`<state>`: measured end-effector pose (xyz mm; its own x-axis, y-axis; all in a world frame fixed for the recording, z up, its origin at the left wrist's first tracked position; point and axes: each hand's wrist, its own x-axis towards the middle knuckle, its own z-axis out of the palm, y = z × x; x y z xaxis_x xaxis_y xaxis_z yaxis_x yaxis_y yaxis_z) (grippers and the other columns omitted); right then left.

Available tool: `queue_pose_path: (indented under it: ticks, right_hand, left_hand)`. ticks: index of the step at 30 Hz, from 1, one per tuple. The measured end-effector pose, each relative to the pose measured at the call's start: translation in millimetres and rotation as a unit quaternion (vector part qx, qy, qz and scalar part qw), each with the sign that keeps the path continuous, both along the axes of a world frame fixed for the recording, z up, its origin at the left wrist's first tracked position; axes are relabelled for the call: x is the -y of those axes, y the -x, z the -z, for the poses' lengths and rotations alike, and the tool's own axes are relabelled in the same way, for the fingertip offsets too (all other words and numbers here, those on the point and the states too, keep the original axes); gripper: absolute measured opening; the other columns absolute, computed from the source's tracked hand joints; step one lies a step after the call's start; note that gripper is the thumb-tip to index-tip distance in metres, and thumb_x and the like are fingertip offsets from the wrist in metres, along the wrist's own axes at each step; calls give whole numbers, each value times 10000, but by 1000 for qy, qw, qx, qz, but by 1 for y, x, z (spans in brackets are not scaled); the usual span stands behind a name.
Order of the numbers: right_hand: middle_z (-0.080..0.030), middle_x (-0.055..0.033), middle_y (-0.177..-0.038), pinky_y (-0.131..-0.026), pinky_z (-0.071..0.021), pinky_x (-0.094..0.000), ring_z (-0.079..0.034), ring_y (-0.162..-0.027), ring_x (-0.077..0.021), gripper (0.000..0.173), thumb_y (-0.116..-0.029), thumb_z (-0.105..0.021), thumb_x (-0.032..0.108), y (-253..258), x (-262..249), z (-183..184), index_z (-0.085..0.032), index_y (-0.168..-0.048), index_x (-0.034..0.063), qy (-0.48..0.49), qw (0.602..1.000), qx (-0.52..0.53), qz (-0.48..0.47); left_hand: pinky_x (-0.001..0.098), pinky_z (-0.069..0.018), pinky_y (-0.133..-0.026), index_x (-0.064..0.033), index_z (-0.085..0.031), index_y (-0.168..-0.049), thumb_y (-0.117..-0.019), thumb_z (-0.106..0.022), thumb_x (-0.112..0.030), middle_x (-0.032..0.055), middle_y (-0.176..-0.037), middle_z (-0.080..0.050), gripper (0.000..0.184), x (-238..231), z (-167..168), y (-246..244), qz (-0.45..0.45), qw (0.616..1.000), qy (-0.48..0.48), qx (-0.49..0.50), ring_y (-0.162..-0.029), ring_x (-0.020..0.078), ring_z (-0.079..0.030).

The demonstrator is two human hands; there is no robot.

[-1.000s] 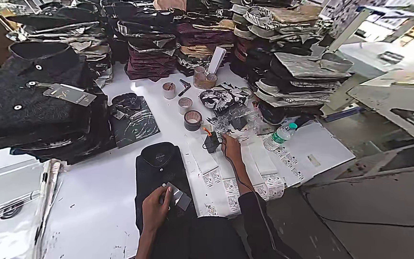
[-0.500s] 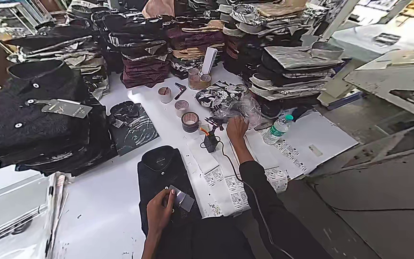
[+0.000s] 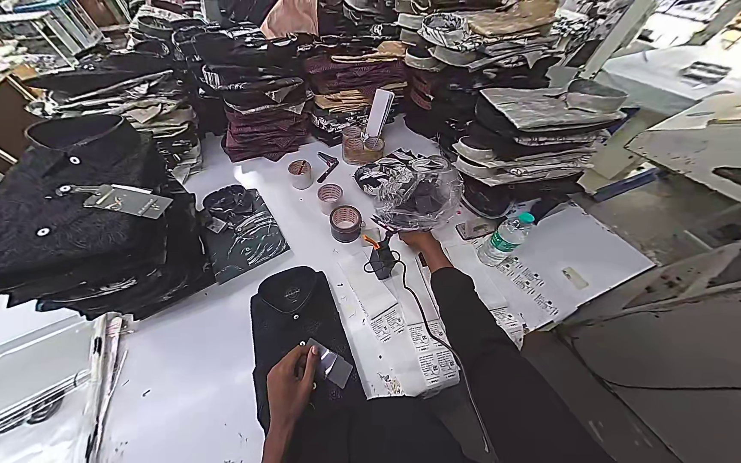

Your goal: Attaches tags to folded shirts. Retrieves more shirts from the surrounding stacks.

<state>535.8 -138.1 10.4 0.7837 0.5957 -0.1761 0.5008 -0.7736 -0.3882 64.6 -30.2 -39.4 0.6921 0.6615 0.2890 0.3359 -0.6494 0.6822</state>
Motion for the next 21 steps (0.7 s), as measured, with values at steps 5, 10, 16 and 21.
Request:
queue_pose_path:
  ticks: [5, 10, 16, 21]
  right_hand:
    - [-622, -243, -1362, -1074, -385, -690, -536, -1326, -437, 449, -957, -624, 335, 23, 18, -19, -671, -1298, 47, 40, 997, 42, 54]
    - [-666, -277, -1238, -990, -463, -662, -608, -1203, -469, 407, -965, -679, 339, 24, 40, -7, -707, -1201, 8, 51, 996, 39, 54]
    - [-701, -264, -1024, -914, -494, -648, -655, -1040, -457, 336, -887, -783, 294, 22, 52, -7, -737, -1017, -12, -64, 991, 32, 114]
    - [-724, -222, -1037, -896, -509, -639, -677, -1025, -420, 357, -1002, -645, 376, 29, 51, -5, -752, -1068, 41, -111, 981, 2, 157]
  left_hand:
    - [283, -493, -522, -178, -757, -891, -1001, -540, -483, -92, -639, -615, 390, 1, -1, 1, -2, 1000, 2, 1, -531, 26, -547]
    - [314, -485, -512, -154, -753, -887, -1000, -521, -491, -66, -623, -606, 425, 3, -5, 1, -5, 1000, 3, -15, -516, 60, -543]
    - [289, -469, -505, -153, -749, -876, -1004, -535, -476, -71, -617, -595, 409, -1, -4, 0, 8, 1000, -4, 3, -511, 48, -525]
    - [292, -466, -506, -156, -747, -875, -1007, -530, -478, -76, -623, -597, 410, -1, -4, -1, 12, 1000, 0, 3, -512, 42, -521]
